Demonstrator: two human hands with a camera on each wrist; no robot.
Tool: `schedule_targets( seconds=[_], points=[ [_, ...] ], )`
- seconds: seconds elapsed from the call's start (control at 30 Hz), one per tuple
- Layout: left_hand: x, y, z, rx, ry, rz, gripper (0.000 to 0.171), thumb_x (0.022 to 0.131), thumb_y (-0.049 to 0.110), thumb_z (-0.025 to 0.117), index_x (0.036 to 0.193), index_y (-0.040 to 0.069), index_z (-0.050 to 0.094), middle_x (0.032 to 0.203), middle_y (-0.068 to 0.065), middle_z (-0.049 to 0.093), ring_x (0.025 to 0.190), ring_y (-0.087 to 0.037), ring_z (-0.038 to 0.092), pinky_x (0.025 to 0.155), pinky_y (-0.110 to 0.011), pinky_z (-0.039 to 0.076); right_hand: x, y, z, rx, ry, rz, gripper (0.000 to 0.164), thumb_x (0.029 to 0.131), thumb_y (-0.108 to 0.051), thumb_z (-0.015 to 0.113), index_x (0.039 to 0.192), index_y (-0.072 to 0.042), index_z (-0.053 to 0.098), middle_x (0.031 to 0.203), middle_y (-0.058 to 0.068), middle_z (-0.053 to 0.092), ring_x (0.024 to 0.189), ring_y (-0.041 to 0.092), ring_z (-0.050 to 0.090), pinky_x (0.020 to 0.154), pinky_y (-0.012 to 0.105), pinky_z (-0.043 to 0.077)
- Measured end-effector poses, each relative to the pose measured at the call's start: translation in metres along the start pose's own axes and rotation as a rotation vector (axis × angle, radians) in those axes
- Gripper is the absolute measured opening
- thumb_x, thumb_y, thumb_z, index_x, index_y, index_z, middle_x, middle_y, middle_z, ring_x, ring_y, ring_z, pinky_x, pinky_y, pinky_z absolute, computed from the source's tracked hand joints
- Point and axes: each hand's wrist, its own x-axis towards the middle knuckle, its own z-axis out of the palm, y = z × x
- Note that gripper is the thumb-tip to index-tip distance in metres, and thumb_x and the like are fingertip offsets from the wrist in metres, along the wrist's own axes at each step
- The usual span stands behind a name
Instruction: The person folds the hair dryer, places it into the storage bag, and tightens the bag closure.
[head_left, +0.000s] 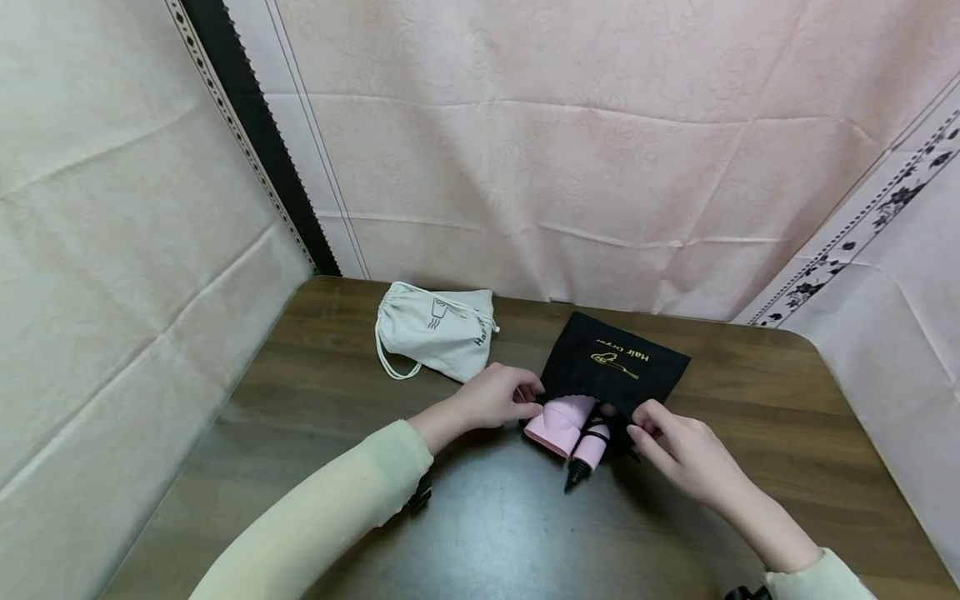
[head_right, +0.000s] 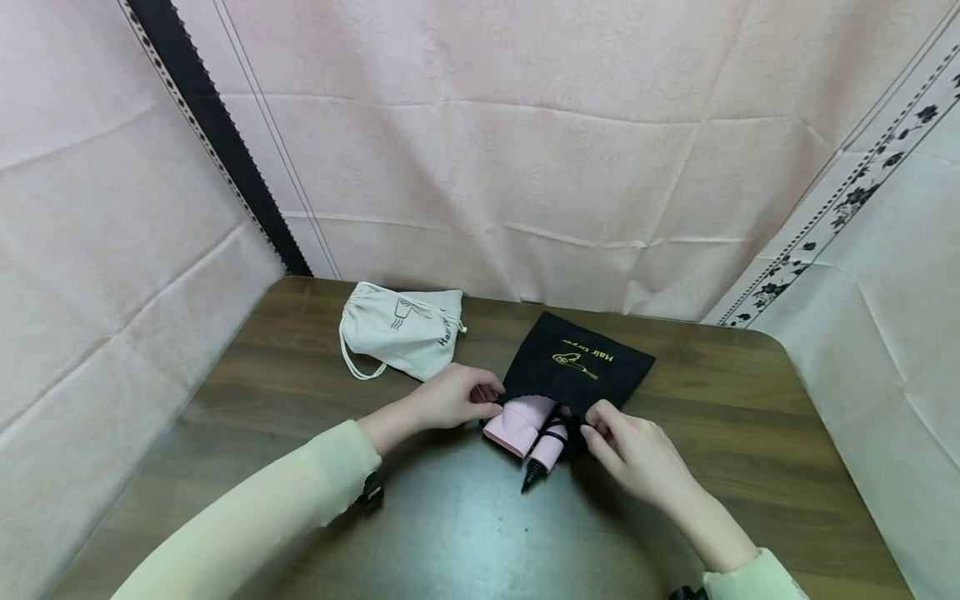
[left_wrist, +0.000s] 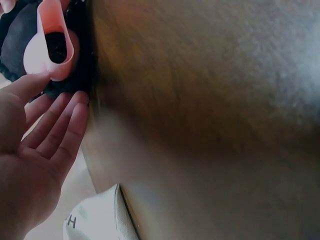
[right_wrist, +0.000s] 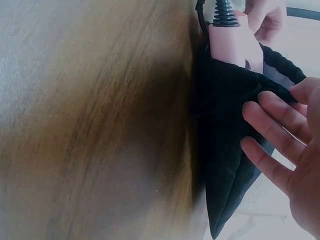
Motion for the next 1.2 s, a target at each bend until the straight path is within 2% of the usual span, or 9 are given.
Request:
schedule_targets(
  seconds=[0.17, 0.3, 0.4, 0.53, 0.67, 0.8, 0.93, 1.03, 1.2],
  points=[
    [0.001, 0.003, 0.004, 0.081, 0.016, 0.015, 0.015, 0.089, 0.025, 0.069, 0.102, 0.016, 0.071, 0.09, 0.009, 0.07, 0.081, -0.002, 0.063, 0.075, -0.018, 0.049, -0.001, 0.0, 0.003, -0.006, 0.001, 0.005, 0.023, 0.085, -0.009, 0.07, 0.088, -0.025, 0.054, 0.073, -0.025, 0.051, 0.062, -0.006, 0.047, 0.056, 0.015, 0.038],
    [0.002, 0.002, 0.007, 0.16, 0.042, 0.036, 0.012, 0.09, 0.022, 0.065, 0.1, 0.019, 0.072, 0.094, 0.008, 0.07, 0.086, -0.007, 0.063, 0.078, -0.023, 0.05, -0.002, 0.0, 0.006, -0.018, 0.002, -0.024, 0.015, 0.086, -0.014, 0.068, 0.088, -0.024, 0.058, 0.082, -0.021, 0.051, 0.07, -0.005, 0.051, 0.059, 0.016, 0.041],
    [0.0, 0.001, 0.008, 0.175, 0.071, 0.036, 0.013, 0.09, 0.02, 0.064, 0.1, 0.019, 0.072, 0.096, 0.007, 0.069, 0.088, -0.008, 0.062, 0.08, -0.025, 0.05, -0.002, 0.0, 0.008, -0.019, 0.011, -0.051, 0.014, 0.084, -0.013, 0.07, 0.088, -0.022, 0.059, 0.085, -0.019, 0.053, 0.073, -0.004, 0.054, 0.061, 0.015, 0.043],
    [-0.002, -0.001, 0.007, 0.141, 0.118, 0.032, 0.013, 0.089, 0.019, 0.064, 0.1, 0.017, 0.071, 0.096, 0.007, 0.07, 0.088, -0.008, 0.062, 0.081, -0.025, 0.05, -0.002, 0.002, 0.01, -0.008, 0.037, -0.049, 0.026, 0.077, -0.007, 0.072, 0.088, -0.023, 0.056, 0.08, -0.022, 0.056, 0.068, -0.006, 0.055, 0.058, 0.013, 0.041],
    [-0.003, -0.001, 0.006, 0.109, 0.131, 0.039, 0.014, 0.089, 0.018, 0.063, 0.1, 0.016, 0.071, 0.095, 0.006, 0.07, 0.085, -0.009, 0.063, 0.079, -0.026, 0.05, -0.001, 0.003, 0.012, 0.012, 0.049, -0.145, 0.025, 0.077, -0.001, 0.069, 0.091, -0.019, 0.058, 0.084, -0.017, 0.057, 0.069, -0.005, 0.053, 0.058, 0.013, 0.042],
    [-0.005, -0.003, 0.006, 0.12, 0.12, 0.048, 0.013, 0.088, 0.017, 0.063, 0.099, 0.017, 0.071, 0.094, 0.007, 0.07, 0.082, -0.007, 0.062, 0.077, -0.025, 0.05, -0.002, 0.001, 0.015, -0.013, 0.035, -0.241, 0.023, 0.081, -0.002, 0.065, 0.097, -0.018, 0.065, 0.092, -0.013, 0.058, 0.072, -0.003, 0.052, 0.06, 0.017, 0.045],
    [-0.007, -0.005, 0.007, 0.124, 0.113, 0.072, 0.012, 0.088, 0.016, 0.064, 0.098, 0.018, 0.07, 0.092, 0.008, 0.07, 0.081, -0.006, 0.061, 0.076, -0.024, 0.05, -0.005, -0.007, 0.016, -0.071, -0.028, -0.166, 0.022, 0.083, -0.015, 0.072, 0.103, -0.02, 0.066, 0.096, -0.013, 0.06, 0.07, -0.001, 0.054, 0.058, 0.023, 0.047],
    [-0.008, -0.006, 0.007, 0.121, 0.113, 0.089, 0.011, 0.088, 0.015, 0.064, 0.098, 0.018, 0.07, 0.092, 0.008, 0.07, 0.08, -0.005, 0.061, 0.076, -0.023, 0.05, -0.008, -0.013, 0.016, -0.133, -0.072, -0.114, 0.028, 0.081, -0.031, 0.077, 0.105, -0.022, 0.064, 0.097, -0.012, 0.058, 0.065, -0.001, 0.051, 0.054, 0.025, 0.046],
    [-0.01, -0.007, 0.005, 0.126, 0.108, 0.102, 0.012, 0.089, 0.015, 0.064, 0.098, 0.018, 0.07, 0.092, 0.007, 0.07, 0.081, -0.005, 0.062, 0.077, -0.024, 0.05, -0.009, -0.019, 0.021, -0.215, -0.052, -0.124, 0.037, 0.075, -0.043, 0.079, 0.1, -0.021, 0.064, 0.09, -0.014, 0.054, 0.058, 0.002, 0.047, 0.049, 0.027, 0.043]
  ],
)
